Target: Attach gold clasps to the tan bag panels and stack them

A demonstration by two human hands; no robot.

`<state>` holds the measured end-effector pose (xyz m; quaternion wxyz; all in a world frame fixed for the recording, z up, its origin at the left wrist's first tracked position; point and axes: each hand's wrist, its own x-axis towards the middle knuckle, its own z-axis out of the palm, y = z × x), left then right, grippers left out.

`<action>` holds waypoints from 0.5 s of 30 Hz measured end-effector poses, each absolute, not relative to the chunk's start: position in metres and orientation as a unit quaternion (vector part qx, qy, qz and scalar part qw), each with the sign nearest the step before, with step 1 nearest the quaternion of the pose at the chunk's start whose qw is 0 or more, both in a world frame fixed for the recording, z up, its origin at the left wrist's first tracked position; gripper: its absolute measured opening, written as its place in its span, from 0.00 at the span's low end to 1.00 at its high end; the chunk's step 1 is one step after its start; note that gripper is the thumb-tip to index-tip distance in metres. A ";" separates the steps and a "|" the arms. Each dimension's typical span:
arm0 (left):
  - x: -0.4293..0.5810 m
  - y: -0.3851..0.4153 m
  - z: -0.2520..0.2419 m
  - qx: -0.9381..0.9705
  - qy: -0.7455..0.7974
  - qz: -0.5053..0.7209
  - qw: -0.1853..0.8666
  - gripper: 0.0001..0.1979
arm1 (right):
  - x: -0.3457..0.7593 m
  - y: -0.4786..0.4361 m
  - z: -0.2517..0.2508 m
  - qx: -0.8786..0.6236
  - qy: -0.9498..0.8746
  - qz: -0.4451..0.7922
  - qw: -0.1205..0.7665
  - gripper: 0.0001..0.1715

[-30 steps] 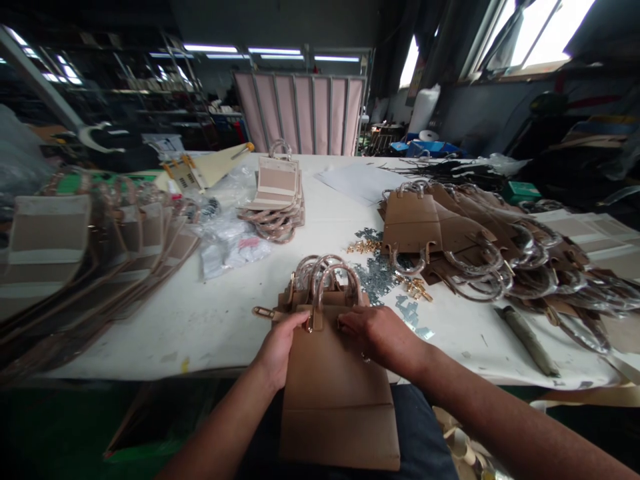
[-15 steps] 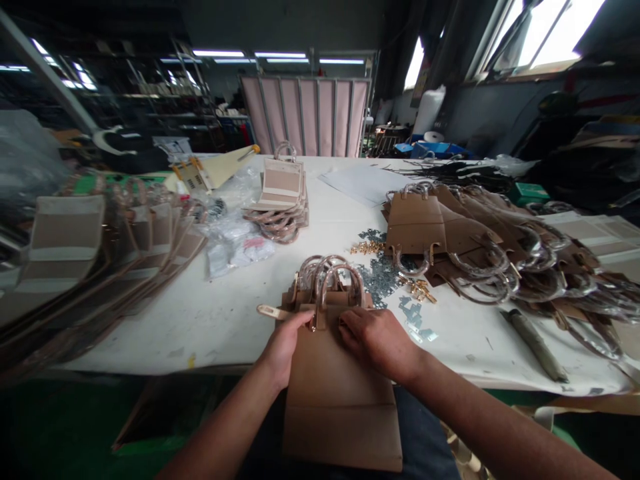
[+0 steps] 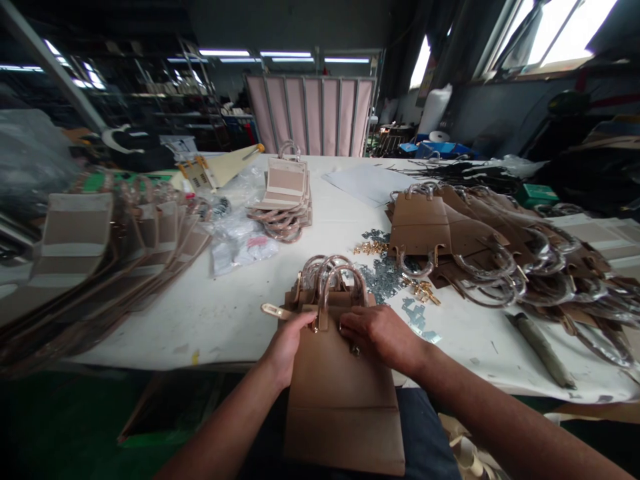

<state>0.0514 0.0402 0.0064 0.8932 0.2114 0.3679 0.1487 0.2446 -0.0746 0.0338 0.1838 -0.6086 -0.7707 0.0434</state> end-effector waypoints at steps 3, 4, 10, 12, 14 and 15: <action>0.051 0.039 0.006 0.219 0.369 0.159 0.889 0.14 | 0.241 -0.079 0.027 -0.625 -0.749 0.028 0.217 0.14; 0.051 0.039 0.006 0.222 0.366 0.162 0.889 0.14 | 0.240 -0.080 0.024 -0.639 -0.733 0.022 0.234 0.13; 0.051 0.037 0.006 0.223 0.364 0.168 0.889 0.15 | 0.235 -0.089 0.023 -0.655 -0.707 0.029 0.263 0.12; 0.051 0.036 0.005 0.213 0.364 0.175 0.890 0.16 | 0.235 -0.089 0.025 -0.646 -0.718 0.038 0.256 0.15; 0.051 0.036 0.004 0.215 0.356 0.180 0.891 0.17 | 0.236 -0.087 0.024 -0.644 -0.712 0.062 0.271 0.14; 0.051 0.036 0.004 0.224 0.353 0.185 0.889 0.18 | 0.237 -0.085 0.021 -0.644 -0.705 0.078 0.288 0.14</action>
